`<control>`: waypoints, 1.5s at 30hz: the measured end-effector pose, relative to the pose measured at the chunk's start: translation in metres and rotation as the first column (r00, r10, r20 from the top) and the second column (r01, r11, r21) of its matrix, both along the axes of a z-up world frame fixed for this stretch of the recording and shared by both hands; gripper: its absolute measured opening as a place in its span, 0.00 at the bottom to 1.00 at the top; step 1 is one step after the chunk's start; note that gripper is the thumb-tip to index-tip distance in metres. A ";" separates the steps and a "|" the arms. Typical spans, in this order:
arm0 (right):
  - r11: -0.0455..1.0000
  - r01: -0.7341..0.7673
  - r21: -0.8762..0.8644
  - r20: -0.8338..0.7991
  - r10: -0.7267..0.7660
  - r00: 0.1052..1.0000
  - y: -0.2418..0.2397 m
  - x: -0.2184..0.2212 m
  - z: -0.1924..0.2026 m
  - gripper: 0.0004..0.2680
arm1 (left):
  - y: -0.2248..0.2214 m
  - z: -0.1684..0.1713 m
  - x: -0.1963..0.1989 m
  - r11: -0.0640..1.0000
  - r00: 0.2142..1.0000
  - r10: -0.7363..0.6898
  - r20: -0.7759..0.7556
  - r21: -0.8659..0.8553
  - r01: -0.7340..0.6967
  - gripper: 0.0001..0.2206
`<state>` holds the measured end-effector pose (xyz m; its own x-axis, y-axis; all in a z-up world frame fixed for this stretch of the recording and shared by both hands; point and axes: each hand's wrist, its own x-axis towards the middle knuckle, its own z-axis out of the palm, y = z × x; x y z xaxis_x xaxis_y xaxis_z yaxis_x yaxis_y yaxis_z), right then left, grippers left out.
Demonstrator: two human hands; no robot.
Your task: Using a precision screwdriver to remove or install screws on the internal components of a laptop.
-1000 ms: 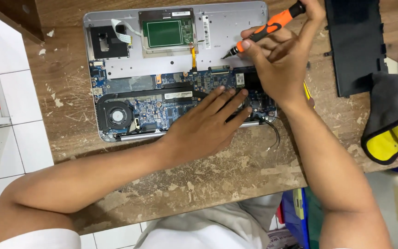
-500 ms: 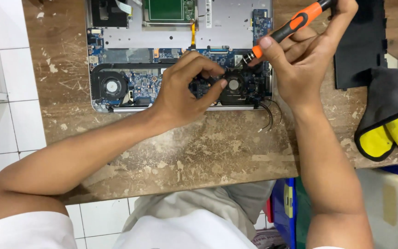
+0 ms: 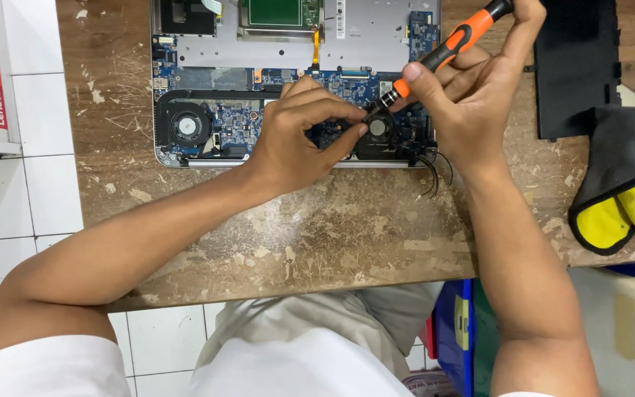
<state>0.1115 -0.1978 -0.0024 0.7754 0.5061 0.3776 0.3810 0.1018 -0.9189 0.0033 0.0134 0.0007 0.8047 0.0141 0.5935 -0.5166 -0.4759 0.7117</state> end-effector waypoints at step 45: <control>0.997 -0.015 -0.071 0.229 0.031 0.973 -0.019 -0.005 -0.010 0.38 | 0.003 0.007 0.003 0.999 0.999 -0.035 -0.038 -0.016 0.035 0.03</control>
<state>0.1069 -0.2165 -0.0122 0.6598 0.5536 0.5081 0.5810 0.0531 -0.8122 0.0058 0.0161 0.0076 0.8268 -0.0054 0.5625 -0.5053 -0.4465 0.7385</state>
